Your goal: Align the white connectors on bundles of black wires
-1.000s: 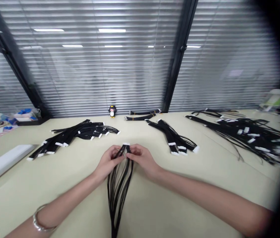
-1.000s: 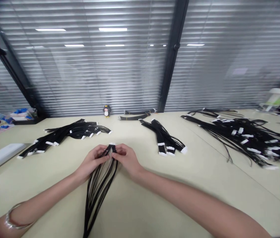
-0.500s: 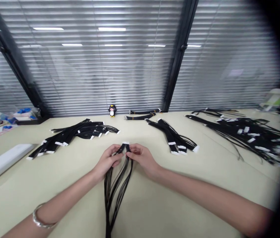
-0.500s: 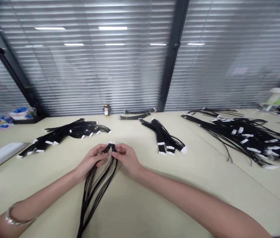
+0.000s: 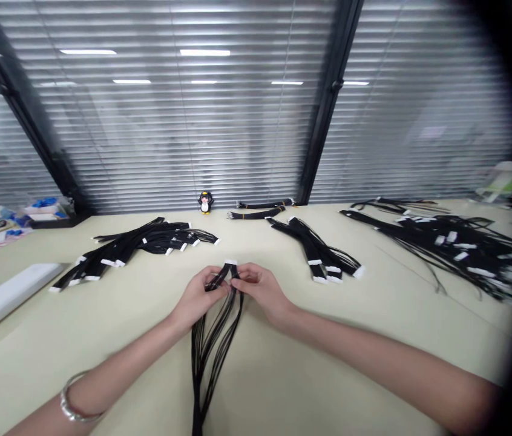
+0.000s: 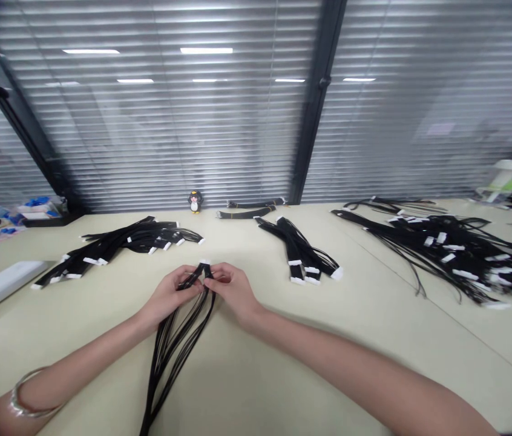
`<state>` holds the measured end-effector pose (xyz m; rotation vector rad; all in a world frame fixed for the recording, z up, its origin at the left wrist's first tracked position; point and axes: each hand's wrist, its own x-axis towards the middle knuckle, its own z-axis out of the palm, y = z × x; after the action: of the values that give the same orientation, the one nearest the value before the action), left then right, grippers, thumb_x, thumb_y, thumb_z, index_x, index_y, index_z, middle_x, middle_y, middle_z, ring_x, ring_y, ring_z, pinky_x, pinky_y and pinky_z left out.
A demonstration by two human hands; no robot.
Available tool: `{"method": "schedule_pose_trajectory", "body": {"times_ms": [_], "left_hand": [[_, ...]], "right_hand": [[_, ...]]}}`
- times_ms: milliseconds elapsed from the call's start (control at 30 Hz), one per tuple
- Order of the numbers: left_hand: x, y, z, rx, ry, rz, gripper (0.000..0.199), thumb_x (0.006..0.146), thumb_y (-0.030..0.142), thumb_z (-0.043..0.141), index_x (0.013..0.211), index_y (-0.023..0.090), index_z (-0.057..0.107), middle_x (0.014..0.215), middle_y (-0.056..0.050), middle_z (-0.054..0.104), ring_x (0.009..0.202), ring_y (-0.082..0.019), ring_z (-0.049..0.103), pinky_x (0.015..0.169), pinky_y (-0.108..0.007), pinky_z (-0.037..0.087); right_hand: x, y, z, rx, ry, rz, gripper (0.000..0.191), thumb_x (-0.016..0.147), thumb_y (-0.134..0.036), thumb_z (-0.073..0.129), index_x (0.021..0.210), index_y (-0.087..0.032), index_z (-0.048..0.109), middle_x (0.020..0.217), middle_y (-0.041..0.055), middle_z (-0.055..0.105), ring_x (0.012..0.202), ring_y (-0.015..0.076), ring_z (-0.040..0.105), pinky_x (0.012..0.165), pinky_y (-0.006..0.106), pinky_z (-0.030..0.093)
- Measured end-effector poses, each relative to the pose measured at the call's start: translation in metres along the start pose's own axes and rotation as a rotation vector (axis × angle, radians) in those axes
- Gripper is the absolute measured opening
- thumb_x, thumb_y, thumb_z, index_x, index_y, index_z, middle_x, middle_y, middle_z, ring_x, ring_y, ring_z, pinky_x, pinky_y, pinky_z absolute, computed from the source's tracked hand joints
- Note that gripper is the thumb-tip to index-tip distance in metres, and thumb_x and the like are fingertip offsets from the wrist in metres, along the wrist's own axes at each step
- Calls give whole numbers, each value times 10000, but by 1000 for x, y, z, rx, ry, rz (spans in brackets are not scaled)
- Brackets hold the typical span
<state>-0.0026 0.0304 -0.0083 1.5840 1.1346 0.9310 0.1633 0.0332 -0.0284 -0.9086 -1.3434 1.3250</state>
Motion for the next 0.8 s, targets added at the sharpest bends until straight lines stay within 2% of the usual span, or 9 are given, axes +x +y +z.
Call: {"method": "schedule_pose_trajectory", "body": {"times_ms": [300,500,667,800], "left_hand": [[-3,3,2,-30,-4,-36,300,720,288,570,974,159,477,847,-12,595,772,-86,542,758,-206,400],[-3,1,2,1,-28,59,207,716,248,560,872,148,468,792,0,547,753,-73,501,710,-183,380],[-3,-3,-1,-163,-45,-92,257,738,257,523,976,180,463,645,47,439,518,-18,353,503,-152,269],[-4,-1,-1,-231,-32,-113,294,758,355,523,986,179,462,601,52,380,521,-18,347,501,-151,270]], "right_hand": [[0,2,0,21,20,-4,232,703,-290,664,894,-168,611,784,17,589,765,131,555,734,265,425],[-1,1,0,31,9,24,246,684,-284,678,886,-159,616,812,40,613,788,152,566,754,291,430],[0,0,1,47,-23,-10,249,709,-290,659,915,-157,613,845,44,625,791,142,566,764,283,425],[-1,-1,0,37,-80,-21,260,739,-295,631,965,-171,598,897,46,627,832,143,562,782,282,414]]}}
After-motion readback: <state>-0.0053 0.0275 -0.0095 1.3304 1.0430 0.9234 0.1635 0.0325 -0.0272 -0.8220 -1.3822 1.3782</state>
